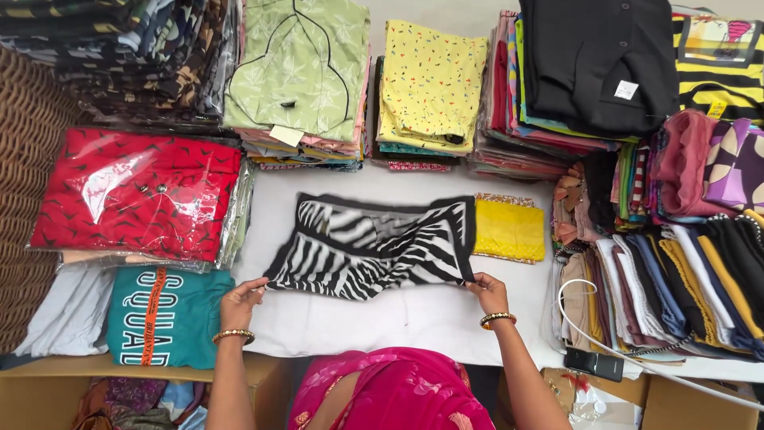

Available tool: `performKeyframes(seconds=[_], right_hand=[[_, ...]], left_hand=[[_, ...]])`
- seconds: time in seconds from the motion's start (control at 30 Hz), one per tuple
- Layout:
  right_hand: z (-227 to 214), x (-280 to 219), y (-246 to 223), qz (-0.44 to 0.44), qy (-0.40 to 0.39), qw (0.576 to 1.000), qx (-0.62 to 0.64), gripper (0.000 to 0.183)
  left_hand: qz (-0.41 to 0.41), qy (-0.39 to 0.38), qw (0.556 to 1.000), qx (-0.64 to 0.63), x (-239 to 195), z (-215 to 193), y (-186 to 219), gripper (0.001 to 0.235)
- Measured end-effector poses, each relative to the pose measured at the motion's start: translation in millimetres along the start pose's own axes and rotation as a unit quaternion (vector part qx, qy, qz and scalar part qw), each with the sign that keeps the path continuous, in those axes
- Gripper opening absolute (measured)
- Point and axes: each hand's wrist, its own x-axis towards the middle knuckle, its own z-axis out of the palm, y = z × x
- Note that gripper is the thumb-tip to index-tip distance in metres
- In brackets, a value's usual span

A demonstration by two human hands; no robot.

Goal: The person folds several pieces of clothing on a white table. They handle a patterned orange cloth, a yellow polka-dot cloth, a zebra-print cloth, a brown patterned cloth, a light blue cloth, and a green patterned cloth, folding each one neatly and stacking them.

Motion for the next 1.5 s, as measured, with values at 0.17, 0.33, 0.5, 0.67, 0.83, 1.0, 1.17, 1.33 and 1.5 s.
performKeyframes(seconds=[0.17, 0.33, 0.5, 0.67, 0.83, 1.0, 1.17, 1.33, 1.5], right_hand=[[-1.4, -3.5, 8.6, 0.053, -0.046, 0.997, 0.022, 0.017], [5.0, 0.5, 8.9, 0.055, -0.103, 0.993, -0.024, 0.010], [11.7, -4.5, -12.4, 0.067, -0.098, 0.989, -0.092, 0.015], [-6.4, 1.1, -33.5, 0.037, -0.051, 0.997, -0.033, 0.016], [-14.4, 38.0, -87.1, 0.049, -0.008, 0.985, 0.164, 0.022], [-5.8, 68.9, -195.3, -0.003, 0.000, 0.950, 0.312, 0.007], [-7.9, 75.4, -267.3, -0.097, -0.027, 0.937, 0.334, 0.006], [-17.5, 72.3, -269.9, -0.151, -0.014, 0.933, 0.325, 0.008], [-22.9, 45.2, -245.5, -0.165, 0.042, 0.962, 0.215, 0.011]], left_hand=[[-0.029, 0.010, 0.999, -0.035, -7.6, 10.2, 8.3, 0.019], [-0.082, -0.022, 0.996, 0.040, 0.6, 15.1, 21.2, 0.034], [-0.078, -0.089, 0.983, 0.143, 18.2, 5.7, -21.7, 0.032], [-0.055, -0.082, 0.993, 0.071, 18.1, 7.3, -1.8, 0.024], [0.041, -0.030, 0.998, 0.041, 45.8, 14.2, 57.3, 0.018], [0.146, 0.062, 0.986, -0.053, 83.9, 19.3, 155.1, 0.019], [0.227, 0.062, 0.966, -0.105, 91.3, 16.9, 240.2, 0.019], [0.270, 0.036, 0.951, -0.147, 82.3, 9.1, 267.0, 0.019], [0.259, 0.044, 0.957, -0.122, 54.8, 0.7, 247.1, 0.019]])
